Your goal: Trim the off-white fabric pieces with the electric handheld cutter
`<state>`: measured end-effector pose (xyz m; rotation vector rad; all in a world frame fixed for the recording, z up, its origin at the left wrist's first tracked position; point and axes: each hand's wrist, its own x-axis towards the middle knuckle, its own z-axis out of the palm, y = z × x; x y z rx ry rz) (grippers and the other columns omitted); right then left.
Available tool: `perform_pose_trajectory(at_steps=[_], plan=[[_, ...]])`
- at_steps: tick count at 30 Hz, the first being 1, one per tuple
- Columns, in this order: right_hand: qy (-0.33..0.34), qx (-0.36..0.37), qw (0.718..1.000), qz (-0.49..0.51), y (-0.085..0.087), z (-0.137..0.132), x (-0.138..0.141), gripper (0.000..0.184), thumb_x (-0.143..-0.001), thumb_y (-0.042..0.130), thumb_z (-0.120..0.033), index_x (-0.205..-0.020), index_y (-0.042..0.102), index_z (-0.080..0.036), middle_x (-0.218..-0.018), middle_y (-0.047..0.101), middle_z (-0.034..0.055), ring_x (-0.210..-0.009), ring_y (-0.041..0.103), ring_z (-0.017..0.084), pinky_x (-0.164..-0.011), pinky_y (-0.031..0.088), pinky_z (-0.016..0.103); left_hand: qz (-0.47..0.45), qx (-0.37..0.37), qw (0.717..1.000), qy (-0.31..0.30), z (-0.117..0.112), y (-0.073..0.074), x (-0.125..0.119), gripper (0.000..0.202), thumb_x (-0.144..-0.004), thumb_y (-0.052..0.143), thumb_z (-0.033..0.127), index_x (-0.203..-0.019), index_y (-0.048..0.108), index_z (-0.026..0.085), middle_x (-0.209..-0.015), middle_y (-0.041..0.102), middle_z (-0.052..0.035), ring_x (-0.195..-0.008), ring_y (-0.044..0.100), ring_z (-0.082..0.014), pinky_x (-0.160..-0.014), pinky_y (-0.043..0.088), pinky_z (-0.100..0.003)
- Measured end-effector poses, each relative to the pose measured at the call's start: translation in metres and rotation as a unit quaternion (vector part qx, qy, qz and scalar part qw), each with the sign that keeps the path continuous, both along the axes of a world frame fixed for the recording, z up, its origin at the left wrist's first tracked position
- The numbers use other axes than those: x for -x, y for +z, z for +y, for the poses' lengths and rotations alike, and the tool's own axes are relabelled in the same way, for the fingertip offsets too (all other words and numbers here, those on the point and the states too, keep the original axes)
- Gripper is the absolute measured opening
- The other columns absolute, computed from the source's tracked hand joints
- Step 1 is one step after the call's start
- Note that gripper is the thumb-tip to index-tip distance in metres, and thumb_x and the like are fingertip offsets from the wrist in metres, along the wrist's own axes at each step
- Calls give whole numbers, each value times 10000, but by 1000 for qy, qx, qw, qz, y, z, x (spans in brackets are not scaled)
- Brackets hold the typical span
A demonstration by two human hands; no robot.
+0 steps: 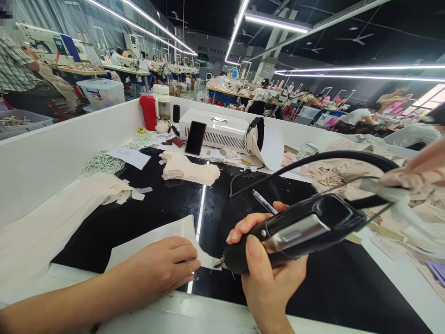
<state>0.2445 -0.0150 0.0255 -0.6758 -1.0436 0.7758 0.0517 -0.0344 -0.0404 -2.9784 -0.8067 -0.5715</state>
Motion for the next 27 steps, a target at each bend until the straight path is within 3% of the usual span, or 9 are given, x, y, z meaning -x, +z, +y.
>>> perform_pose_trajectory(at_steps=[7, 10, 13, 17, 21, 27], plan=[[-12, 3, 1000, -20, -3, -2, 4, 444, -836, 808, -249, -1224, 599, -298, -754, 672, -51, -575, 633, 149, -536, 589, 309, -48, 53, 997, 20, -1, 5, 5, 56, -1058, 615, 177, -1024, 656, 162, -963, 671, -41, -931, 648, -192, -903, 556, -319], [-9, -2, 999, -37, -7, 3, 2, 435, -852, 802, -271, -1230, 589, -305, -778, 670, -50, -586, 640, 154, -557, 585, 330, -94, 86, 991, 30, 4, 8, 14, 115, -1091, 550, 190, -1085, 662, 161, -1078, 687, -64, -1027, 664, -193, -938, 568, -316], [-18, -6, 999, -41, -12, 12, -4, 457, -860, 803, -281, -1253, 571, -307, -798, 673, -53, -595, 646, 154, -585, 577, 345, -119, 72, 989, 47, 14, 9, 24, 213, -1118, 472, 189, -1106, 681, 153, -1138, 699, -80, -1090, 669, -204, -963, 578, -333], [-24, -4, 999, -41, -15, 30, -9, 437, -876, 785, -289, -1246, 553, -307, -812, 667, -68, -606, 643, 142, -605, 575, 343, -96, 84, 987, 93, 23, 4, 33, 233, -1102, 484, 181, -1086, 715, 165, -1100, 722, -68, -1024, 682, -206, -921, 587, -341], [-18, -25, 999, -37, -14, 48, -2, 306, -869, 793, -293, -1056, 552, -278, -812, 678, -73, -594, 640, 125, -587, 571, 314, -70, 104, 982, 140, 16, 5, 37, 194, -1049, 547, 144, -1064, 734, 189, -1072, 717, -53, -958, 677, -211, -873, 576, -347], [5, -13, 1000, -12, -5, 51, 16, 284, -836, 798, -295, -943, 536, -268, -778, 659, -75, -570, 628, 128, -566, 567, 316, -8, 161, 970, 184, -1, 27, 39, 189, -1021, 576, 139, -929, 727, 205, -938, 677, -7, -797, 681, -157, -731, 546, -259]])
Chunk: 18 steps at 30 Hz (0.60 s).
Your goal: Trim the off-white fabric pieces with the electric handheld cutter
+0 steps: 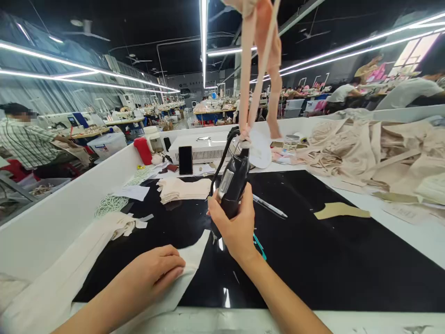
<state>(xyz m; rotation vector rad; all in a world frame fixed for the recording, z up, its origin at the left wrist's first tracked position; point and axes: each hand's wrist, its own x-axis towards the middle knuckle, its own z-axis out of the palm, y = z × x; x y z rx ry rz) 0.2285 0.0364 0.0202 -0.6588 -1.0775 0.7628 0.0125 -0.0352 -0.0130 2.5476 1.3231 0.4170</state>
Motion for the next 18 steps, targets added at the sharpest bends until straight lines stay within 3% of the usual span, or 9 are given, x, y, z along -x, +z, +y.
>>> perform_pose_trajectory(at_steps=[2, 4, 8, 14, 18], plan=[[8, 3, 1000, 0, 2, -1, 4, 292, -828, 793, -303, -973, 542, -269, -781, 643, -78, -571, 613, 124, -576, 563, 316, 19, 1, 1000, 1, 6, 10, 0, 158, -1028, 583, 145, -985, 721, 209, -962, 680, -5, -817, 693, -157, -757, 562, -259], [10, 6, 1000, -8, 3, -2, 8, 306, -819, 787, -311, -997, 541, -270, -787, 625, -78, -595, 600, 125, -593, 551, 312, 19, -23, 999, -14, 18, 17, -1, 143, -1011, 628, 134, -1118, 689, 206, -1086, 699, -28, -974, 705, -189, -885, 584, -306], [8, 12, 1000, -18, 3, 0, 14, 293, -816, 767, -304, -980, 526, -273, -792, 602, -65, -649, 578, 136, -608, 523, 299, -11, -4, 997, -78, 47, 23, -8, 385, -947, 755, 134, -1289, 593, 208, -1373, 654, -85, -1316, 613, -243, -1131, 515, -426], [13, 13, 1000, -13, 0, 4, 22, 289, -796, 771, -314, -965, 540, -274, -783, 596, -54, -666, 565, 149, -609, 531, 296, 27, 70, 991, -107, 68, 19, -15, 480, -879, 852, 228, -1299, 621, 213, -1433, 632, -128, -1376, 585, -304, -1136, 510, -502], [18, 12, 1000, -12, -1, 4, 25, 279, -803, 761, -315, -978, 546, -279, -786, 598, -53, -675, 572, 152, -628, 543, 300, 48, 88, 987, -125, 68, 20, -14, 488, -890, 847, 263, -1325, 629, 234, -1390, 659, -114, -1496, 456, -318, -1200, 419, -570]])
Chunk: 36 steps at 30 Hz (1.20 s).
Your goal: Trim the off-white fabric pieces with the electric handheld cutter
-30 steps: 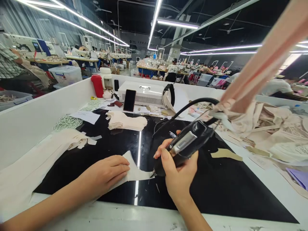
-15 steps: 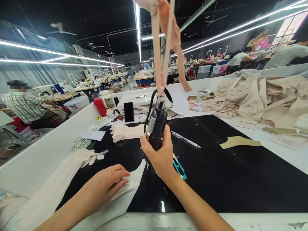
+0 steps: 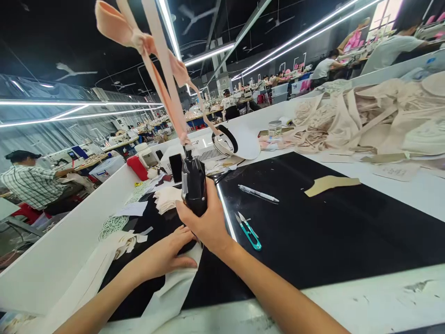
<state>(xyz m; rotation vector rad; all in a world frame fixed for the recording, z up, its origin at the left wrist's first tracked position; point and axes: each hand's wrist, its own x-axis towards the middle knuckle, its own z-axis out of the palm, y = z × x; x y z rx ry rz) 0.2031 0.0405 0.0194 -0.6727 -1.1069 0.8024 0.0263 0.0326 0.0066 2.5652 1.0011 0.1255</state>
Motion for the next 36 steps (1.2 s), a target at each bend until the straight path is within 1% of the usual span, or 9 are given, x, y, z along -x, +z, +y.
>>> perform_pose_trajectory(at_steps=[3, 6, 13, 19, 24, 27, 30, 33, 36], plan=[[3, 1, 1000, -3, 1, -1, 1, 282, -791, 755, -306, -967, 536, -277, -771, 595, -54, -665, 571, 152, -625, 541, 297, 10, 15, 1000, -5, -1, 2, 0, 484, -914, 824, 282, -1351, 622, 244, -1351, 682, -104, -1539, 392, -318, -1227, 353, -613], [4, 1, 1000, -7, 1, -3, 2, 287, -787, 750, -300, -969, 530, -276, -768, 591, -56, -659, 566, 148, -618, 535, 291, 12, 25, 1000, -7, -1, 4, 1, 512, -910, 828, 300, -1374, 616, 251, -1367, 677, -104, -1543, 384, -328, -1233, 319, -643], [4, 2, 1000, -20, 2, -6, 2, 298, -777, 742, -303, -970, 516, -275, -778, 594, -49, -687, 575, 157, -623, 532, 291, 19, 40, 999, -3, 0, 6, 0, 583, -860, 867, 247, -1383, 611, 253, -1479, 610, -115, -1550, 374, -326, -1225, 333, -651], [0, 2, 1000, -26, 2, -7, 2, 289, -775, 726, -304, -970, 516, -272, -791, 594, -45, -696, 568, 156, -638, 525, 296, 29, 55, 998, -4, 0, 6, 0, 660, -880, 851, 252, -1468, 552, 270, -1537, 561, -124, -1570, 328, -345, -1247, 222, -710], [8, 7, 1000, -25, 4, -11, 3, 257, -789, 700, -284, -963, 511, -270, -773, 588, -48, -669, 570, 148, -629, 528, 295, 35, 79, 996, 9, 1, 9, -2, 729, -882, 858, 277, -1525, 520, 327, -1604, 498, -100, -1573, 313, -362, -1264, 258, -653], [7, 9, 1000, -18, 4, -16, 5, 271, -786, 705, -283, -982, 518, -270, -779, 599, -46, -673, 574, 150, -644, 534, 303, 35, 81, 996, 21, 1, 10, -2, 700, -870, 870, 272, -1497, 560, 304, -1595, 506, -115, -1555, 345, -379, -1265, 237, -672], [8, 6, 1000, -17, 1, -18, 8, 293, -768, 724, -277, -988, 531, -270, -802, 624, -40, -693, 588, 155, -672, 544, 314, 19, 72, 997, 25, 0, 9, -3, 757, -842, 893, 237, -1512, 548, 307, -1620, 475, -115, -1545, 363, -393, -1256, 235, -693], [8, 10, 1000, -19, -2, -19, 9, 308, -774, 717, -271, -1025, 537, -267, -871, 657, -13, -740, 624, 170, -686, 557, 324, 6, 70, 997, 18, 0, 8, -3, 814, -837, 892, 201, -1543, 509, 333, -1655, 428, -100, -1557, 340, -391, -1245, 258, -702], [10, 17, 1000, -22, -3, -19, 8, 321, -782, 705, -278, -1055, 537, -263, -919, 668, 9, -765, 643, 184, -683, 567, 335, 11, 75, 997, 11, 1, 7, -2, 798, -835, 896, 214, -1532, 519, 309, -1657, 424, -111, -1574, 307, -381, -1243, 254, -707]])
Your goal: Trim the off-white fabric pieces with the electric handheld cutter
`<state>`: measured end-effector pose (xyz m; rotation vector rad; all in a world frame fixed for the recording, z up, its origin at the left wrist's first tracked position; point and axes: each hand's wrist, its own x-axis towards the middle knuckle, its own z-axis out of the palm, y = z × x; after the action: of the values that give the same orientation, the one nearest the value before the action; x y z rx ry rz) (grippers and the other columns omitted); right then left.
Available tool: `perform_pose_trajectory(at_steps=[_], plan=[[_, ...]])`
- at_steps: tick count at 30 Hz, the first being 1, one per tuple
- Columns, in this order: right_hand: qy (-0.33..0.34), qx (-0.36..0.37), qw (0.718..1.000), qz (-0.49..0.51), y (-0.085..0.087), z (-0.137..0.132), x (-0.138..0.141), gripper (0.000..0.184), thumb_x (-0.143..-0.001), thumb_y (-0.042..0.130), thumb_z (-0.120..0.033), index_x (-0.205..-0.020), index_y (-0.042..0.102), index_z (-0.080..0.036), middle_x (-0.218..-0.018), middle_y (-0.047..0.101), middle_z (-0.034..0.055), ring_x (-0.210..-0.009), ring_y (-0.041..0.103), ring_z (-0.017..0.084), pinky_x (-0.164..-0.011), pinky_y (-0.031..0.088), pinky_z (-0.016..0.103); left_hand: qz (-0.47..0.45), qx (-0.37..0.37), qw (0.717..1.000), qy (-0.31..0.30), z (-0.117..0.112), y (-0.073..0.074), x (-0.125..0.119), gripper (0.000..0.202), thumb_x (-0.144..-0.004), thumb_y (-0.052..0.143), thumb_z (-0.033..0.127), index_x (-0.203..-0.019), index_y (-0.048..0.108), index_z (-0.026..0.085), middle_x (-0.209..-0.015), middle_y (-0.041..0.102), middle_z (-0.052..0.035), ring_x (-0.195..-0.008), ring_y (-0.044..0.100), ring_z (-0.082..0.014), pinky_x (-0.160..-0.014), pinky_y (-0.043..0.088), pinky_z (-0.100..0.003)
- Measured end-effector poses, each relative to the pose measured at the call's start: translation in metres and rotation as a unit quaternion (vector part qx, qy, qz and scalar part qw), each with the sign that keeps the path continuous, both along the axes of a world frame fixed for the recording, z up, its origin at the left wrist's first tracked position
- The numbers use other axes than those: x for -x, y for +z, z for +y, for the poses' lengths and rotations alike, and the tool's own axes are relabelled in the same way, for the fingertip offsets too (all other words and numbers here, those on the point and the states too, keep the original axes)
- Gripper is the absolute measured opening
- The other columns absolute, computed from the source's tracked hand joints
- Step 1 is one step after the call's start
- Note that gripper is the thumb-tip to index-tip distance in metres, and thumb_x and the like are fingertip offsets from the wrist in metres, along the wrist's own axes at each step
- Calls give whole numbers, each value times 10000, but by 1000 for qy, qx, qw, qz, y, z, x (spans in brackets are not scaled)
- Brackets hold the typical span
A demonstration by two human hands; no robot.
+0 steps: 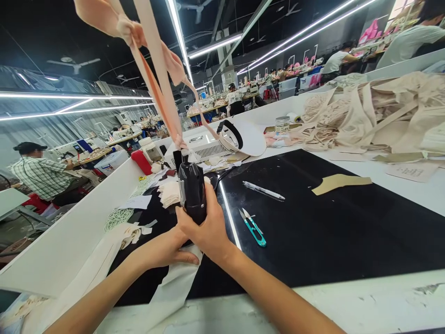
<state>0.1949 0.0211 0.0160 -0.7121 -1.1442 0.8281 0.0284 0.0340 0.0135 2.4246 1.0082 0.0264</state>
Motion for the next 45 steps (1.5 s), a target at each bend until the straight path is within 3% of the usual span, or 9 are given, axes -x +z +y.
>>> perform_pose_trajectory(at_steps=[5, 13, 18, 22, 26, 30, 34, 38, 45], plan=[[14, 12, 1000, 10, 4, -6, -2, 298, -784, 707, -301, -1030, 542, -271, -864, 654, -9, -702, 619, 174, -660, 567, 340, -8, 7, 1000, -8, 3, -2, 2, 779, -820, 913, 245, -1508, 551, 289, -1642, 444, -121, -1552, 352, -383, -1253, 235, -689], [20, 31, 999, 10, 2, -11, 1, 302, -761, 694, -311, -1015, 536, -274, -864, 631, -14, -719, 600, 173, -685, 562, 349, -18, 18, 1000, -1, 3, -3, 2, 831, -812, 916, 238, -1539, 525, 326, -1657, 424, -102, -1502, 430, -397, -1214, 347, -646], [10, 17, 1000, -6, 3, -11, 1, 281, -774, 679, -300, -1011, 532, -275, -874, 648, -12, -756, 623, 181, -728, 565, 359, -12, -17, 1000, -11, 2, -3, 3, 811, -814, 918, 284, -1526, 531, 313, -1624, 464, -112, -1501, 429, -383, -1206, 367, -629], [8, 33, 999, -12, 3, -13, 2, 280, -770, 698, -310, -984, 521, -280, -819, 617, -28, -710, 589, 174, -691, 549, 352, -40, -135, 989, 38, -20, -7, 6, 682, -834, 901, 250, -1437, 585, 264, -1531, 544, -115, -1412, 521, -337, -1180, 440, -539], [16, 36, 999, -16, 3, -18, 0, 281, -784, 707, -318, -965, 495, -287, -791, 585, -40, -664, 554, 162, -624, 521, 326, 36, -208, 970, 123, -61, -18, 6, 150, -999, 669, 152, -1142, 681, 193, -1154, 687, -78, -1065, 675, -271, -930, 590, -429], [18, 32, 999, -16, 3, -19, -5, 302, -791, 730, -330, -986, 504, -287, -801, 588, -42, -647, 552, 154, -600, 513, 317, 71, -230, 964, 109, -84, -31, 8, 161, -1010, 576, 83, -1071, 672, 198, -995, 674, -33, -875, 658, -216, -769, 583, -334], [12, 13, 1000, 0, 6, -16, -11, 330, -812, 749, -320, -1040, 513, -288, -794, 603, -58, -636, 572, 146, -618, 527, 317, 15, -232, 971, 54, -79, -31, 23, 361, -996, 515, -8, -1226, 650, 235, -1177, 698, -33, -1014, 675, -198, -900, 573, -313], [7, 3, 1000, -4, 8, -17, -13, 272, -837, 747, -319, -971, 514, -282, -774, 613, -68, -602, 580, 137, -607, 532, 313, -31, -219, 975, 6, -67, -27, 36, 376, -1009, 491, 1, -1251, 664, 232, -1241, 711, -43, -1162, 673, -215, -1025, 555, -340], [-1, -3, 1000, -20, 4, -20, -14, 229, -835, 740, -310, -944, 540, -281, -765, 648, -58, -605, 619, 145, -610, 558, 318, -71, -221, 968, 99, -40, -33, 21, 360, -1018, 485, 26, -1296, 674, 154, -1316, 692, -94, -1188, 678, -212, -1066, 561, -344]])
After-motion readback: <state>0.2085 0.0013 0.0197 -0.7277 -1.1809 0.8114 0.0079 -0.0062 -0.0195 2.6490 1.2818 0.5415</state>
